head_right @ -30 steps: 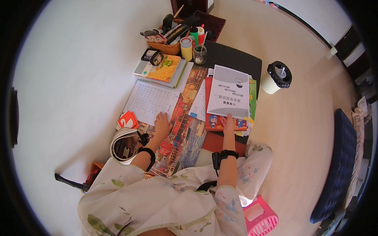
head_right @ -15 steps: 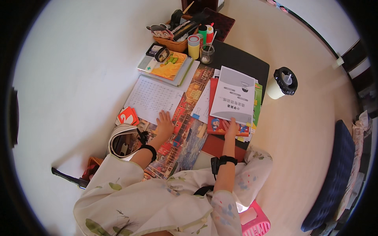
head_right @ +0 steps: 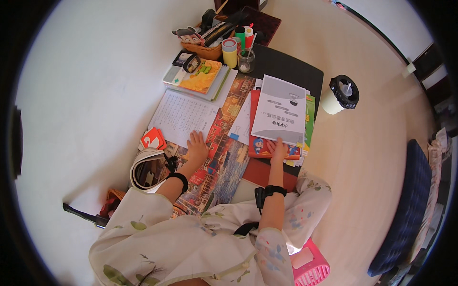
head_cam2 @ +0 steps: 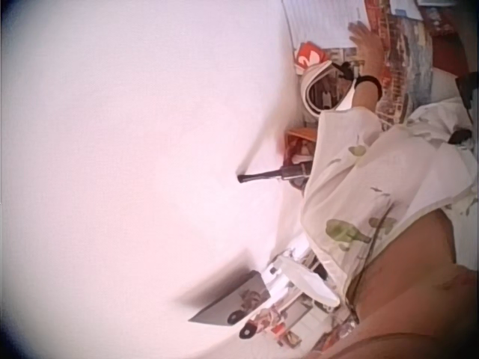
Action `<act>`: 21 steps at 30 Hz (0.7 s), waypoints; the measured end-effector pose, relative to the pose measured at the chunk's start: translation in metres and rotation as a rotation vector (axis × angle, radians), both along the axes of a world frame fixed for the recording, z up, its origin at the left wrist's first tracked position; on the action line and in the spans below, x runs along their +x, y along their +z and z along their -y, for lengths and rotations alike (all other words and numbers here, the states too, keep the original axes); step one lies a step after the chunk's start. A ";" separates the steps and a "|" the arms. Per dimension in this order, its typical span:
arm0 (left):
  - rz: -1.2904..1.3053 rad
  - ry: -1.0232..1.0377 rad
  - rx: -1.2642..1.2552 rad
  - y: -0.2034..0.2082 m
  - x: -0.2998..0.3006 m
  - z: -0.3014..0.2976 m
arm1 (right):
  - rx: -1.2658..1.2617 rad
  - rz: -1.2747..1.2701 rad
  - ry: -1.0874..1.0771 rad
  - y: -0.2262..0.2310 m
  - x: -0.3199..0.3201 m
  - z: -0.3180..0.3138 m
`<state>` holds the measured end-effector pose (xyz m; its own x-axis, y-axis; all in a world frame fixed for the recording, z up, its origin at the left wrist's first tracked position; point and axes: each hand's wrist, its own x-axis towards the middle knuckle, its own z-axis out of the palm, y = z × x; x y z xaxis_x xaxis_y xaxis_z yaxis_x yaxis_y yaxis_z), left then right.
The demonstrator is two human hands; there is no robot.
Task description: The person is organizing various books, documents, and papers on a small table.
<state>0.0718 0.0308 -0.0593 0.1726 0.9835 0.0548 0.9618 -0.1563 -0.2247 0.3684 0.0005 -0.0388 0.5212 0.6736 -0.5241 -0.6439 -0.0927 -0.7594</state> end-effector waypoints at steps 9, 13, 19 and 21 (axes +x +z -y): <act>0.026 -0.024 0.040 -0.001 -0.005 0.001 | 0.014 -0.025 0.053 -0.001 -0.001 0.006; 0.074 -0.040 0.079 0.011 -0.008 -0.005 | 0.019 -0.028 0.050 0.000 0.000 0.007; 0.228 -0.147 0.011 0.020 -0.015 -0.015 | 0.021 -0.030 0.050 -0.001 0.002 0.006; 0.211 -0.161 0.039 0.018 -0.018 -0.015 | 0.026 -0.031 0.064 0.000 -0.001 0.006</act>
